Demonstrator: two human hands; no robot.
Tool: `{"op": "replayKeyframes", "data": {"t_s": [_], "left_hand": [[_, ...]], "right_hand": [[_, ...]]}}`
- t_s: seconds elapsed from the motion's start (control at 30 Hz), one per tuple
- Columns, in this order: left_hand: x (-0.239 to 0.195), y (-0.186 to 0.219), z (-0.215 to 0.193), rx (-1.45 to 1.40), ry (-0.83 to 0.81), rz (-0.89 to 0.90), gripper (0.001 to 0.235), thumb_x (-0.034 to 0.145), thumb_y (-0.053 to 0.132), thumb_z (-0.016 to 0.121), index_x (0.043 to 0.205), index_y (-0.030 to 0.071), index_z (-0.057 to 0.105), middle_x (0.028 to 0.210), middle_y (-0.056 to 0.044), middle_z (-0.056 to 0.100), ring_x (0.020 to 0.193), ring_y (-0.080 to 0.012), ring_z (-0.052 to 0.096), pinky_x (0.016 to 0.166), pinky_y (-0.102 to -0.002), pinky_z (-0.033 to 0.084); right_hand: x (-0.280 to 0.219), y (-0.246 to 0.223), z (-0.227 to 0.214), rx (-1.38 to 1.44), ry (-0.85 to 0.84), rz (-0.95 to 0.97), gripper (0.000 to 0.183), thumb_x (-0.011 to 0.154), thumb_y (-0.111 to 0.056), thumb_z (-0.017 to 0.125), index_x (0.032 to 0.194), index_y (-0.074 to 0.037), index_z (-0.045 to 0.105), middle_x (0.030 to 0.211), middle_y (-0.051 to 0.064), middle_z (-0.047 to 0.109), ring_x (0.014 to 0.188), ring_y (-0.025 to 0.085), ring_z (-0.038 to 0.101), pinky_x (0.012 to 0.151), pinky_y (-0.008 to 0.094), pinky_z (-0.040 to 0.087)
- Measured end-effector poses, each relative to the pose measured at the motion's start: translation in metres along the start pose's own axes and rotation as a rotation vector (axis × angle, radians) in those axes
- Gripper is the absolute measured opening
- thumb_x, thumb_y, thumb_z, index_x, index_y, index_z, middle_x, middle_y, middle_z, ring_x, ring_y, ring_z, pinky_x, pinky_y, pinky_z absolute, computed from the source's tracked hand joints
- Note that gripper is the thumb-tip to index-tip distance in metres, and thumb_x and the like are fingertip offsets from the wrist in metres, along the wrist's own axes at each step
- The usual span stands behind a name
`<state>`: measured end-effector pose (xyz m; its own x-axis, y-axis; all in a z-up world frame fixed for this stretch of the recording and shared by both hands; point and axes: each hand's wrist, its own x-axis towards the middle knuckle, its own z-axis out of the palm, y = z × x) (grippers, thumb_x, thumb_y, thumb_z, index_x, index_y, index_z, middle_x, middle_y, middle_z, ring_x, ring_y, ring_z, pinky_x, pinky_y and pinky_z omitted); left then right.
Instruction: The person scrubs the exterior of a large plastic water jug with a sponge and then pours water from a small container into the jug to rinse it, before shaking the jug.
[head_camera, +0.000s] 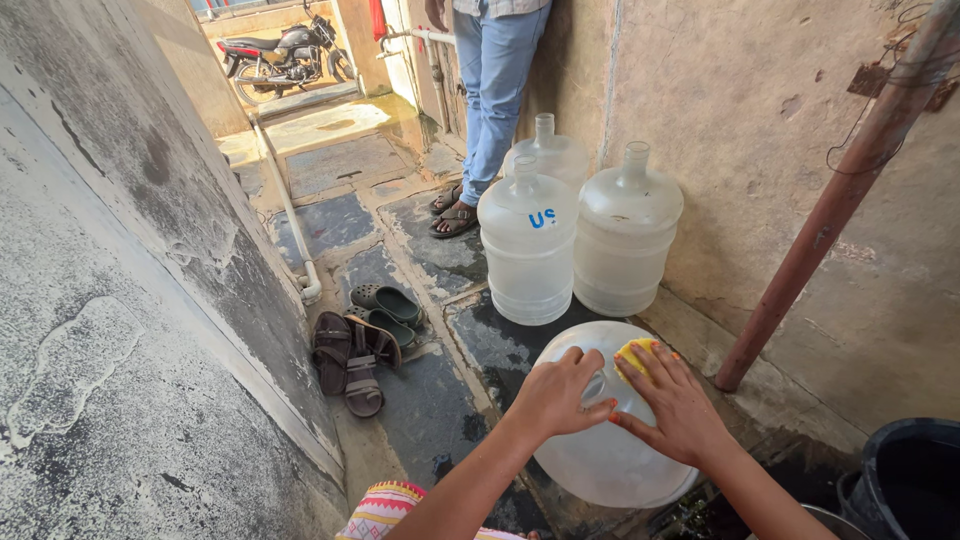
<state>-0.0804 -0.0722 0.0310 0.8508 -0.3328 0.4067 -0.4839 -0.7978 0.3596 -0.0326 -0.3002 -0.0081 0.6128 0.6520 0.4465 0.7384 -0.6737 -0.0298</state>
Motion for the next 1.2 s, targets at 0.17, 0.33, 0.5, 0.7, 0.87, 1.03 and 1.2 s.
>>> {"op": "replayKeyframes", "data": {"t_s": [0.17,0.33,0.5,0.7,0.87,1.03,1.2], "left_hand": [[-0.002,0.000,0.014,0.041,0.046,-0.135,0.058,0.081,0.045,0.076,0.116,0.004,0.055,0.098,-0.016,0.063,0.077,-0.0364,0.069,0.065,-0.045,0.056],[0.002,-0.018,0.008,0.032,0.088,-0.232,0.055,0.086,0.046,0.075,0.113,0.004,0.052,0.098,-0.019,0.062,0.081,-0.0401,0.068,0.067,-0.049,0.056],[0.005,-0.039,-0.012,-0.039,0.068,-0.207,0.058,0.079,0.044,0.078,0.112,0.004,0.052,0.106,-0.020,0.064,0.089,-0.0423,0.068,0.072,-0.052,0.054],[0.002,-0.037,-0.027,-0.098,-0.092,-0.098,0.057,0.078,0.045,0.077,0.118,0.009,0.055,0.111,-0.012,0.065,0.089,-0.0366,0.068,0.078,-0.049,0.053],[-0.001,-0.027,-0.029,-0.102,-0.171,-0.011,0.053,0.078,0.042,0.075,0.118,0.013,0.056,0.110,-0.010,0.064,0.088,-0.0338,0.068,0.076,-0.048,0.053],[0.004,-0.022,-0.032,-0.123,-0.196,0.005,0.052,0.076,0.042,0.075,0.116,0.014,0.057,0.108,-0.008,0.064,0.086,-0.0317,0.068,0.076,-0.046,0.053],[0.006,-0.024,-0.035,-0.176,-0.265,0.060,0.051,0.074,0.042,0.075,0.115,0.016,0.058,0.112,-0.004,0.064,0.082,-0.0302,0.068,0.076,-0.044,0.054]], "right_hand": [[-0.017,-0.030,0.017,-0.035,0.108,-0.045,0.087,0.092,-0.065,0.047,0.148,0.001,0.037,0.155,0.020,0.034,0.148,0.041,0.022,0.119,0.054,0.015],[-0.025,-0.046,0.020,0.029,0.120,-0.209,0.092,0.093,-0.066,0.046,0.152,0.003,0.030,0.155,0.027,0.028,0.147,0.042,0.018,0.115,0.055,0.013],[-0.015,-0.022,0.011,-0.043,-0.017,-0.259,0.083,0.093,-0.062,0.051,0.155,-0.011,0.032,0.159,0.018,0.030,0.149,0.038,0.019,0.119,0.052,0.013],[-0.011,0.010,0.015,0.225,0.003,0.092,0.096,0.084,-0.062,0.065,0.156,-0.009,0.030,0.161,0.020,0.030,0.152,0.039,0.021,0.119,0.051,0.021],[-0.016,0.035,0.024,0.648,-0.079,0.401,0.105,0.076,-0.058,0.074,0.160,-0.016,0.026,0.163,0.015,0.031,0.150,0.032,0.031,0.117,0.047,0.030],[-0.016,0.050,0.024,0.776,-0.201,0.584,0.099,0.080,-0.054,0.073,0.161,-0.020,0.028,0.163,0.012,0.033,0.152,0.029,0.030,0.120,0.046,0.029],[-0.010,0.049,0.017,0.867,-0.117,0.491,0.085,0.086,-0.050,0.066,0.159,-0.019,0.034,0.168,0.008,0.030,0.155,0.027,0.024,0.122,0.044,0.023]]}}
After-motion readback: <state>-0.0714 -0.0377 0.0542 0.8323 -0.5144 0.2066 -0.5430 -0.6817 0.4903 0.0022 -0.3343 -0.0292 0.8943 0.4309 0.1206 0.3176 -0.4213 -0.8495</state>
